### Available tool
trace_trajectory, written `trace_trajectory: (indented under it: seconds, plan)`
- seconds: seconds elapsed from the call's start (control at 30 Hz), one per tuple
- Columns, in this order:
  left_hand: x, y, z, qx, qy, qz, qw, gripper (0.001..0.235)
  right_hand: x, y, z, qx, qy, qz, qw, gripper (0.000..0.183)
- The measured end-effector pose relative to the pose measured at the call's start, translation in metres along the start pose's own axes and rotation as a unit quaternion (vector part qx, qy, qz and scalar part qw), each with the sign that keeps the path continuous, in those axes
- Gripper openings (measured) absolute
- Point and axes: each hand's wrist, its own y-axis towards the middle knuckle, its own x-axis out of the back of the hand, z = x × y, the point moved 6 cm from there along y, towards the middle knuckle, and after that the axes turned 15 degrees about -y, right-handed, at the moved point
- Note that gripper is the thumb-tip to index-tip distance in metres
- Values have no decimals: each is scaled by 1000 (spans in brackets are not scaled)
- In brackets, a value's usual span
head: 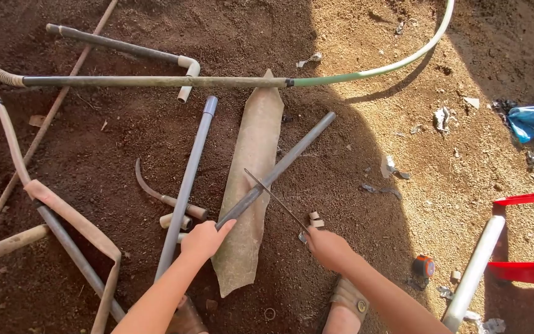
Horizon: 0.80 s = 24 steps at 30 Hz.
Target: The person uses a hacksaw to cut a gray PVC pipe that is resting on a flat stone. After cutting, they pick up a measuring tape and then handle a wooden stick and a small red pipe segment.
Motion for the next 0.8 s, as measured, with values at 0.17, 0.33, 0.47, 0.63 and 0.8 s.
trace_trajectory:
  seconds: [0.17,0.33,0.47,0.63,0.8]
  plan:
    - [-3,1,2,3,-12,-5,1000,78,-8,-10,-7,-9,39,1,999,28]
    - [0,8,6,10,-14,0,1000,80,-20,-16,-9,-22,100,1,995,35]
    - [-4,10,10,3,-37,10,999,78,-57,-27,-28,-38,126,18,991,43]
    - [-5,14,12,-2,-60,4,998,72,-49,1,-23,-36,109,18,993,41]
    - [-4,10,8,5,-41,12,999,74,-4,29,1,-23,101,5,995,35]
